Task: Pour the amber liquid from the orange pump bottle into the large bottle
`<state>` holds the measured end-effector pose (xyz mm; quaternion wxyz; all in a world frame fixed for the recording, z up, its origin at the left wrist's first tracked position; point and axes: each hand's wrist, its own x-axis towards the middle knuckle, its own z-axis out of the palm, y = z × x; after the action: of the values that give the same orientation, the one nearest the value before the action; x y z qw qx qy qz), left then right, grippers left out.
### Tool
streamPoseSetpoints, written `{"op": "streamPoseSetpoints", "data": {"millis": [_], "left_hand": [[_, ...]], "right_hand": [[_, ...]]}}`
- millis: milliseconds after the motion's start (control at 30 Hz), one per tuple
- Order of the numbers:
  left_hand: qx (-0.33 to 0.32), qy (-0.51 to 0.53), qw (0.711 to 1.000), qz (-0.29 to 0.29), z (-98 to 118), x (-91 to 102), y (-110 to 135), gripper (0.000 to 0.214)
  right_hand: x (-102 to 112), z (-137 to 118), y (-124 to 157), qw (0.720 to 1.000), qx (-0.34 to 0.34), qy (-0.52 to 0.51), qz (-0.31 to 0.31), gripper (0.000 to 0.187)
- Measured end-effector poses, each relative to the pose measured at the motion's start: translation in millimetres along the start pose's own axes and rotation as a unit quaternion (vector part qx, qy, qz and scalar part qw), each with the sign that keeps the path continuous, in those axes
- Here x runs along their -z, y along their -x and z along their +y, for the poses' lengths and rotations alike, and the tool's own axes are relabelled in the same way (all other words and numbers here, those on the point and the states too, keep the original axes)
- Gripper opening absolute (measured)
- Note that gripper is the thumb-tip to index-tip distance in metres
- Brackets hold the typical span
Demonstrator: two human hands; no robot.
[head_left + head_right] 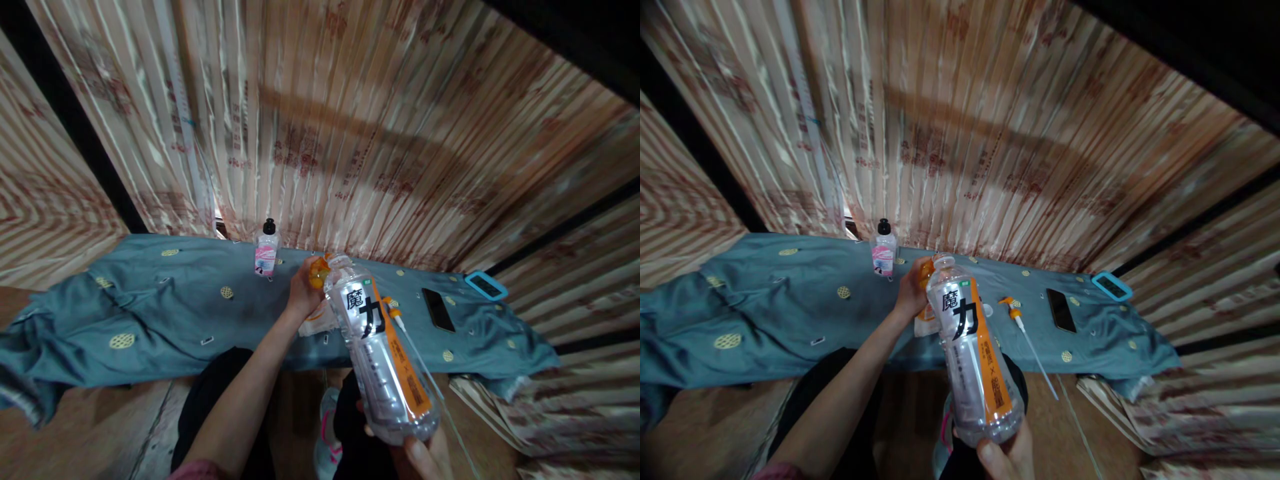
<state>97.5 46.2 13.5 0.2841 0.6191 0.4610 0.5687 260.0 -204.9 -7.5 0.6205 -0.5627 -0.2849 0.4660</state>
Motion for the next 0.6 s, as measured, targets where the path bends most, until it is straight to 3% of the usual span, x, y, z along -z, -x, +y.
{"op": "streamPoseSetpoints", "data": {"millis": [167, 433, 600], "left_hand": [[0.001, 0.002, 1.000, 0.008, -0.1, -0.6, -0.1, 0.034], [-0.002, 0.001, 1.000, 0.010, -4.3, -1.8, 0.3, 0.036], [-0.006, -0.001, 1.000, 0.017, -4.8, -2.3, 0.3, 0.037]], "right_hand": [[5.1, 4.1, -1.2, 1.000, -0.010, 0.024, 0.002, 0.097], [3.8, 6.1, -3.9, 0.999, 0.031, -0.015, -0.008, 0.084], [8.0, 8.5, -5.2, 1.000, 0.028, 0.002, -0.007, 0.090]]}}
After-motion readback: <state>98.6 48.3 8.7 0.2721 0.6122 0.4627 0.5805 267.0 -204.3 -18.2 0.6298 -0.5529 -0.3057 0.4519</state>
